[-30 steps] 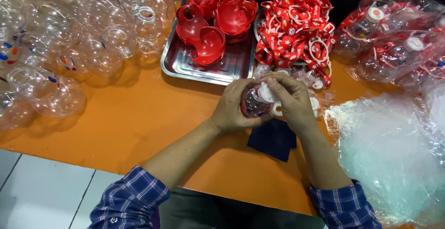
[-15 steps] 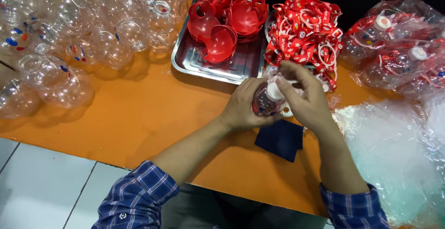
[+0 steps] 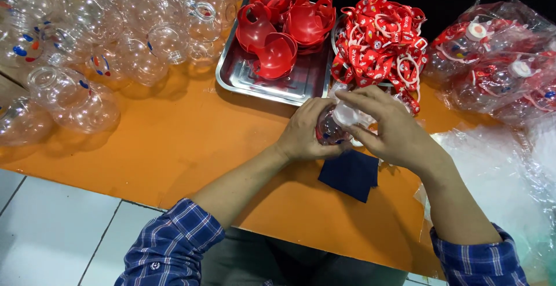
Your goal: Assembling plastic bottles by cleaning them, attaching a red base, and securing a red strap
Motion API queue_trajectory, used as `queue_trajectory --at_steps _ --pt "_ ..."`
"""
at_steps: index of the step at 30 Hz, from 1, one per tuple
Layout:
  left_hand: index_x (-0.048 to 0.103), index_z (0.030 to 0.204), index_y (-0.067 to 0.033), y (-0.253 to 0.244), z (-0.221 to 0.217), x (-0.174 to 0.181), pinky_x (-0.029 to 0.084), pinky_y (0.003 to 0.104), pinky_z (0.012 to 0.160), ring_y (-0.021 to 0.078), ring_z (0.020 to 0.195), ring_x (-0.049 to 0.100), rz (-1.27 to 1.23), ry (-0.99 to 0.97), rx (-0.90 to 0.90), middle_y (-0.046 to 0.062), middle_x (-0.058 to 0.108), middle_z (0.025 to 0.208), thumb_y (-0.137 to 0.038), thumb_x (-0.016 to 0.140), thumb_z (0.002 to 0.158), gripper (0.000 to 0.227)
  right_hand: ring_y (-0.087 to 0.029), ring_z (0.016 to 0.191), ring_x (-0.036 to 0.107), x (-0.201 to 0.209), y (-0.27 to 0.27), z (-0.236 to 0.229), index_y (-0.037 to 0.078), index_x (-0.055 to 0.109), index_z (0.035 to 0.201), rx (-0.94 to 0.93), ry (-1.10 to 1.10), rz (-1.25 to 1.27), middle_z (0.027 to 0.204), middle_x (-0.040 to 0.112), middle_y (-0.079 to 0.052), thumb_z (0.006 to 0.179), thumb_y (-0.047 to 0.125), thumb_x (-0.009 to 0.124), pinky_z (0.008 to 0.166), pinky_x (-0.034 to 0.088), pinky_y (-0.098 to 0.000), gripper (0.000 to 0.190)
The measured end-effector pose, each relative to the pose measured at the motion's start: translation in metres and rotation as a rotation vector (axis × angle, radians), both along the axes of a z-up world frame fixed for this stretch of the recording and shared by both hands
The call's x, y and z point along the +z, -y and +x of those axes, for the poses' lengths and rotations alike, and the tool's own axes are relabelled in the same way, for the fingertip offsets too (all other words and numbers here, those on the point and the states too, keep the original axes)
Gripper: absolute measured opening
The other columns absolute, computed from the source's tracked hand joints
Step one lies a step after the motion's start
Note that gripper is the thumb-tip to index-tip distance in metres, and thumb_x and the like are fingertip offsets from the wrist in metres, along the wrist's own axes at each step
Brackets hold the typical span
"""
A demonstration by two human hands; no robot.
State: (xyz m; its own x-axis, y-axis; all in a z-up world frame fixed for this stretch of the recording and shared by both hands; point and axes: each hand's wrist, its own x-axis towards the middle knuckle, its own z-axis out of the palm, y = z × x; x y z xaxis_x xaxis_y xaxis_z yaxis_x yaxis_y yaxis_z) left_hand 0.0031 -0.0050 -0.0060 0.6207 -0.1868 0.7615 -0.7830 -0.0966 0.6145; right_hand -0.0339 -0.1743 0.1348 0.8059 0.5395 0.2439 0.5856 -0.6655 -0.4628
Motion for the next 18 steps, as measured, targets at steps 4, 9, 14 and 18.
queue_trajectory --at_steps 4,9,14,18 --pt "0.057 0.119 -0.006 -0.001 0.001 -0.001 0.052 0.043 0.083 0.0356 0.092 0.065 0.031 -0.002 -0.002 0.014 0.061 0.097 -0.049 0.089 0.059 0.08 -0.037 0.088 0.068 -0.029 0.01 0.007 0.006 0.068 0.127 -0.062 0.1 -0.018 0.096 0.065 -0.013 0.081 0.024 0.083 0.081 0.054 -0.0469 0.051" --pt "0.058 0.121 -0.0081 0.0 0.0 0.001 0.052 0.041 0.085 0.0328 0.093 0.066 0.035 0.0 0.004 0.011 0.062 0.098 -0.047 0.09 0.057 0.081 -0.029 0.064 0.062 -0.034 -0.004 0.001 0.005 0.064 0.101 -0.23 0.352 -0.15 0.068 0.057 -0.007 0.083 0.049 0.086 0.066 0.05 -0.0402 0.053" --pt "0.058 0.12 -0.0064 0.0 0.001 -0.003 0.051 0.042 0.086 0.0347 0.094 0.065 0.022 -0.009 -0.013 0.013 0.062 0.099 -0.045 0.088 0.061 0.077 -0.045 0.107 0.059 0.012 -0.006 -0.008 0.003 0.059 0.127 -0.116 0.071 -0.015 0.11 0.056 -0.02 0.072 0.042 0.088 0.089 0.048 -0.054 0.073" --pt "0.058 0.118 -0.006 0.001 0.001 -0.002 0.052 0.042 0.084 0.0358 0.093 0.065 0.015 -0.012 -0.017 0.014 0.063 0.098 -0.047 0.088 0.062 0.076 -0.05 0.109 0.066 0.021 -0.007 -0.005 -0.002 0.066 0.129 0.004 -0.125 0.044 0.116 0.07 -0.027 0.083 0.014 0.076 0.09 0.052 -0.0567 0.05"
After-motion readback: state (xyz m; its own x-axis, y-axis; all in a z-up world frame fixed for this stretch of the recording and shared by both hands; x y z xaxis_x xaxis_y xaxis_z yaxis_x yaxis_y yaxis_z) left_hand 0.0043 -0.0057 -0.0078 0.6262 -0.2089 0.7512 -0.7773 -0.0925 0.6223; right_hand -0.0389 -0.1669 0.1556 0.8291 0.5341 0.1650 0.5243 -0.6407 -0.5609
